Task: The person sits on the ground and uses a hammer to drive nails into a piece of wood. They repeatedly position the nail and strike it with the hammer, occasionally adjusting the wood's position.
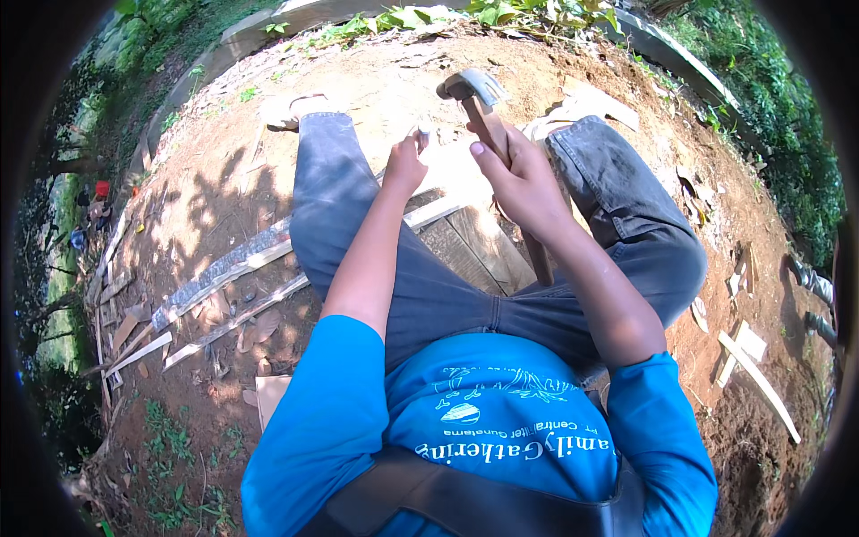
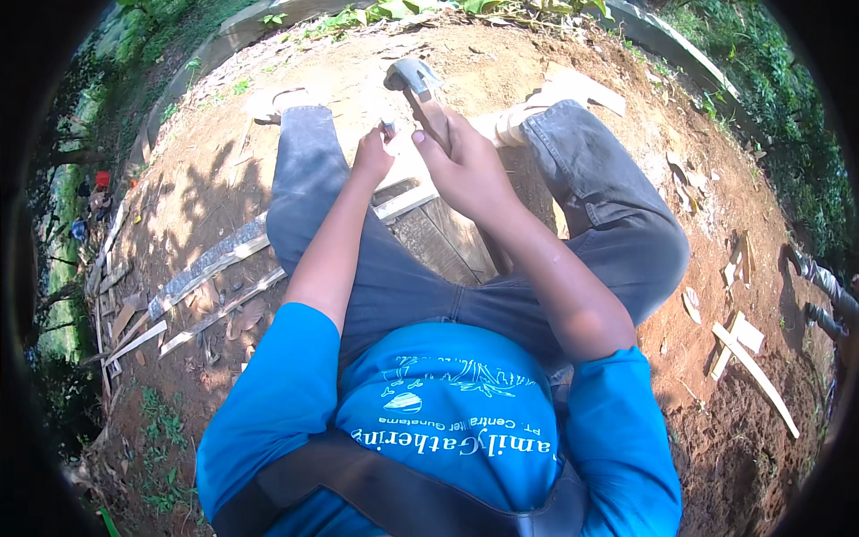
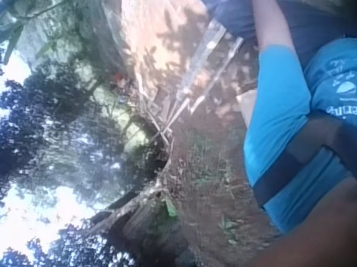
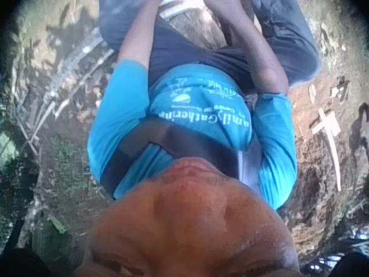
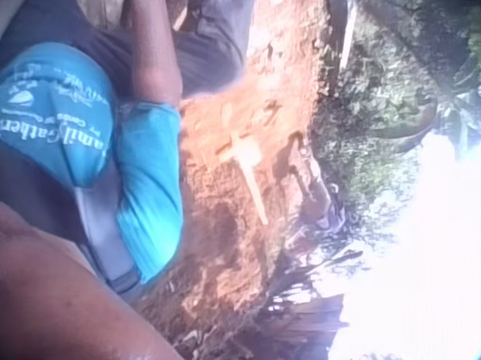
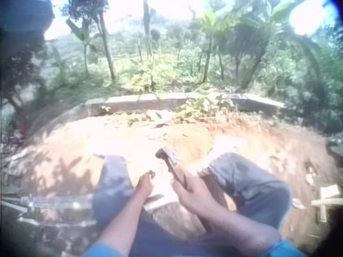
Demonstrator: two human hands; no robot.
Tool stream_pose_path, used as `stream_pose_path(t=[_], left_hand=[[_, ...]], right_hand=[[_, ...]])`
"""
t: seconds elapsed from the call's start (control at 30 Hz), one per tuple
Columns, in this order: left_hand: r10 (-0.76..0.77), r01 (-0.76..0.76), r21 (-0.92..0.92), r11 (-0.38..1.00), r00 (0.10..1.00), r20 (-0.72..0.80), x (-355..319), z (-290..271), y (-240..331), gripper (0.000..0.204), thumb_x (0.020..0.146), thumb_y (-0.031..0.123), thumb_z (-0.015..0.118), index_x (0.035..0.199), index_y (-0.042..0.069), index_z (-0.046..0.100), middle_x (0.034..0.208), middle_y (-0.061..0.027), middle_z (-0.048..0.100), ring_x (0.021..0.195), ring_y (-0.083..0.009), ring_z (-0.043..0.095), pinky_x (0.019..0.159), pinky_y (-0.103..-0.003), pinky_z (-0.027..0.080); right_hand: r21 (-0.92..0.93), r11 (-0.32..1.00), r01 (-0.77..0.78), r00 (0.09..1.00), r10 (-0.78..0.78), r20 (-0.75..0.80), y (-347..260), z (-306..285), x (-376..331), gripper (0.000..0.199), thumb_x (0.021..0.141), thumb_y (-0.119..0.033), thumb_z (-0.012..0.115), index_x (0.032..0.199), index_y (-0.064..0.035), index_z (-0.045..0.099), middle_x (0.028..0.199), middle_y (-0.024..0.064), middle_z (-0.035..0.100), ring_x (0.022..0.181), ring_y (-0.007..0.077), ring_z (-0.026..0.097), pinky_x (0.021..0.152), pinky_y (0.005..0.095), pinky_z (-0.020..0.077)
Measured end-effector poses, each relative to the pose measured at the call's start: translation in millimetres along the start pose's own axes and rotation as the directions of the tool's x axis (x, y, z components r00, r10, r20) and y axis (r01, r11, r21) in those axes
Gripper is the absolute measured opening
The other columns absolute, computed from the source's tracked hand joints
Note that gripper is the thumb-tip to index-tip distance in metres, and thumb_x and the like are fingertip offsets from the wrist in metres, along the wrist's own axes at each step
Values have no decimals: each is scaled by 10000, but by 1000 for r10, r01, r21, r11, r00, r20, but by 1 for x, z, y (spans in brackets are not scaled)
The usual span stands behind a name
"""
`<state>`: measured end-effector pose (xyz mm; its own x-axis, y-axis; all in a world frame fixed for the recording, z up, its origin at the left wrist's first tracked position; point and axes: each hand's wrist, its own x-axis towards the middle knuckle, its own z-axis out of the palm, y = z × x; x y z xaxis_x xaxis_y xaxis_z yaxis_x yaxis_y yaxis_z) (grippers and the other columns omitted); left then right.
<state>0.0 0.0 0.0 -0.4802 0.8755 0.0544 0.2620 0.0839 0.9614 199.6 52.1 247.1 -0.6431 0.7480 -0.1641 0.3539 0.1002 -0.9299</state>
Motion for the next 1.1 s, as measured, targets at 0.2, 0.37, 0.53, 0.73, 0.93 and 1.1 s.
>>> stream_pose_path(t=[0.2, 0.37, 0.53, 0.73, 0.93, 1.1], left_hand=[[-47, 48, 122, 991, 999, -13, -12, -4, 37, 85, 897, 94, 557, 962, 39, 560, 771, -180, 615, 704, -355, 598, 693, -377, 491], [12, -8, 86, 996, 999, -39, -21, 1, 32, 174, 856, 32, 558, 1030, 20, 568, 863, -133, 649, 820, -260, 637, 801, -375, 498], [-188, 180, 115, 977, 980, 60, -13, -4, 23, 181, 860, 61, 585, 1037, 29, 561, 857, -132, 640, 789, -257, 623, 763, -366, 491], [59, -63, 217, 974, 998, 27, -13, -7, 26, 134, 877, 79, 580, 1003, 48, 546, 817, -112, 584, 740, -252, 530, 733, -356, 469], [-57, 52, 136, 989, 998, 36, -15, -8, 40, 213, 883, 82, 576, 1095, 61, 577, 887, -173, 647, 805, -359, 614, 748, -381, 498], [-57, 50, 160, 986, 997, 42, -9, -22, 35, 276, 896, 87, 567, 1171, 79, 595, 905, -185, 672, 812, -385, 644, 746, -392, 509]], right_hand=[[72, 940, 334, 930, -316, -189, -62, 8, -4, 294, 1021, -194, 538, 1224, 18, 548, 879, 39, 568, 739, 101, 523, 651, 270, 415], [-506, 855, -111, 984, 165, 63, 36, 23, 26, 285, 988, -282, 609, 967, 0, 633, 651, 17, 536, 618, 122, 524, 591, 332, 434], [-23, 991, 135, 981, -137, -138, -54, 15, 4, 307, 1011, -254, 558, 1127, 29, 573, 857, 120, 631, 759, 206, 609, 663, 352, 454], [-525, 850, 37, 990, 38, 132, 40, 35, 32, 309, 1003, -299, 575, 1049, 7, 580, 682, 41, 533, 649, 128, 510, 600, 319, 411], [-50, 941, 334, 921, -337, -194, -32, 41, -1, 155, 1017, -150, 555, 1063, -2, 558, 708, -1, 538, 655, 90, 503, 600, 276, 420], [-418, 908, -34, 992, 81, 95, 5, 36, 27, 251, 969, -185, 577, 1073, 43, 592, 825, 194, 652, 811, 244, 672, 740, 372, 497]])
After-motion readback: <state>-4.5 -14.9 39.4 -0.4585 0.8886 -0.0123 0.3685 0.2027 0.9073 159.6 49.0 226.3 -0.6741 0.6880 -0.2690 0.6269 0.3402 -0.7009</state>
